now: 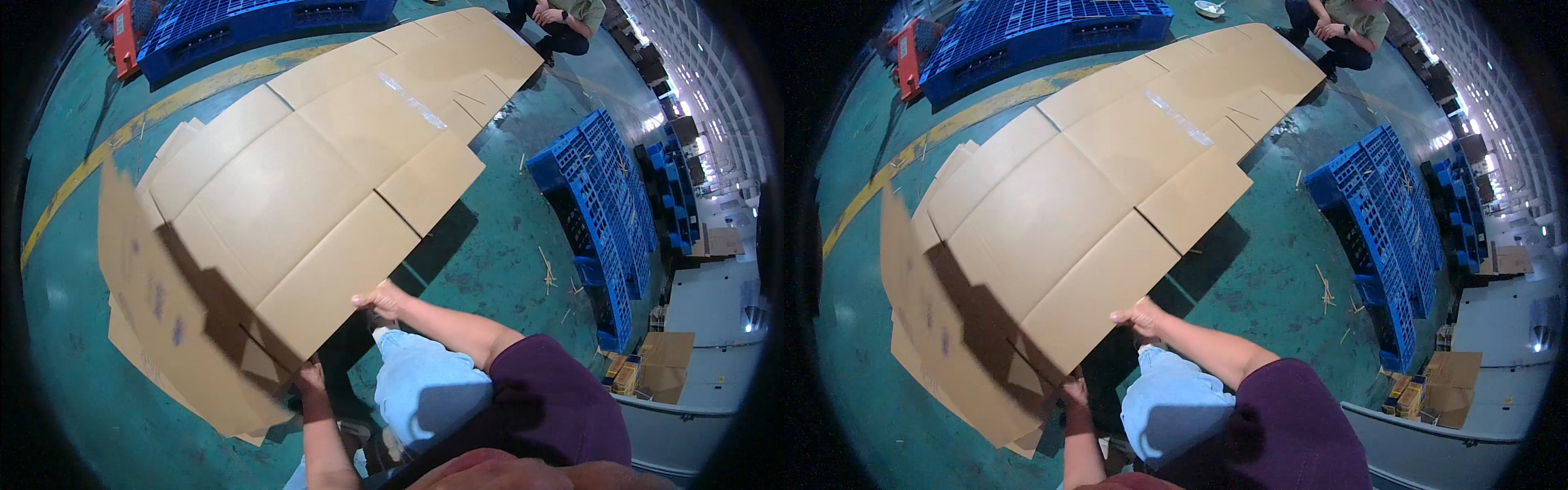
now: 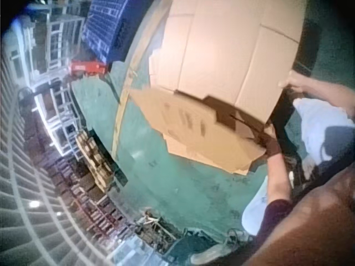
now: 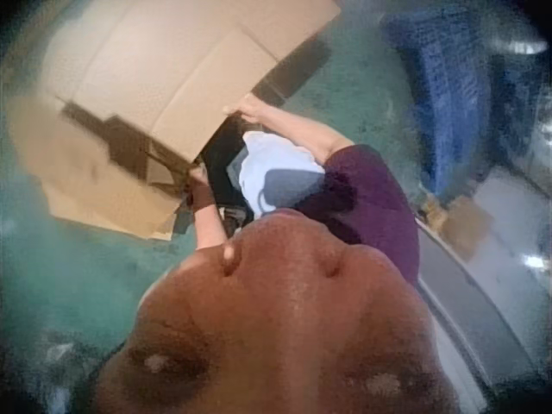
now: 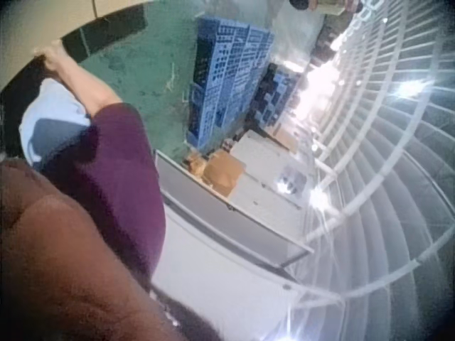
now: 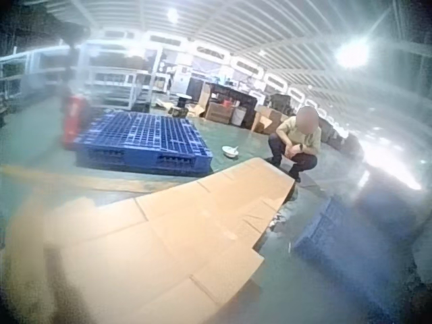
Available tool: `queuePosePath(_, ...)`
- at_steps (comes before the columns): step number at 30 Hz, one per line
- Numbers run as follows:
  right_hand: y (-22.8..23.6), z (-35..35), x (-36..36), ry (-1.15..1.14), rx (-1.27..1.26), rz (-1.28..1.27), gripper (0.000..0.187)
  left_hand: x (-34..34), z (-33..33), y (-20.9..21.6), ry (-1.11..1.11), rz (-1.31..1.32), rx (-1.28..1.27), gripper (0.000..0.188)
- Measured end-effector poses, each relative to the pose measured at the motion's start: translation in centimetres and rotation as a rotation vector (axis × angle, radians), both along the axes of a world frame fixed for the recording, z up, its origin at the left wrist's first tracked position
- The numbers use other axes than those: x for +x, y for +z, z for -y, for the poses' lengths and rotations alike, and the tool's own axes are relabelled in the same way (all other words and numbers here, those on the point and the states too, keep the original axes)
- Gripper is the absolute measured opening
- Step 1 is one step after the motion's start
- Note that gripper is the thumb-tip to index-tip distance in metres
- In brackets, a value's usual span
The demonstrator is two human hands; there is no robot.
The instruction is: The person sits on the floor and folds flat cardboard sheets along pre-scored lines into box shapes. They repeatedly pick up sheets, fold the side flaps, and place the folded boxes into a stack.
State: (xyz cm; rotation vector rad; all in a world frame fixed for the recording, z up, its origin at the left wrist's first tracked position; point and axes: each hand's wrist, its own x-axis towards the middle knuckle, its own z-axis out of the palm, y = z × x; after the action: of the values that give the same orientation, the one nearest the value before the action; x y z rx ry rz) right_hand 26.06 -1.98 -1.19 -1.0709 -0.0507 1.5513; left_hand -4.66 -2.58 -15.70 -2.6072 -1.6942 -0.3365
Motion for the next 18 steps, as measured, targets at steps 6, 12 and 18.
queuePosePath(6,0.3,-2.1,-1.8,0.114,0.013,0.097,0.039,4.4,-0.6,8.5,0.096,0.161,-0.345,0.040)
queuePosePath(12,2.1,-3.5,-1.8,0.223,-0.261,0.196,0.018,6.3,0.9,13.1,0.051,0.021,-0.332,0.063)
queuePosePath(18,0.2,-2.5,-3.3,0.368,-0.413,0.358,0.025,4.3,6.1,16.5,0.131,0.235,-0.338,0.051)
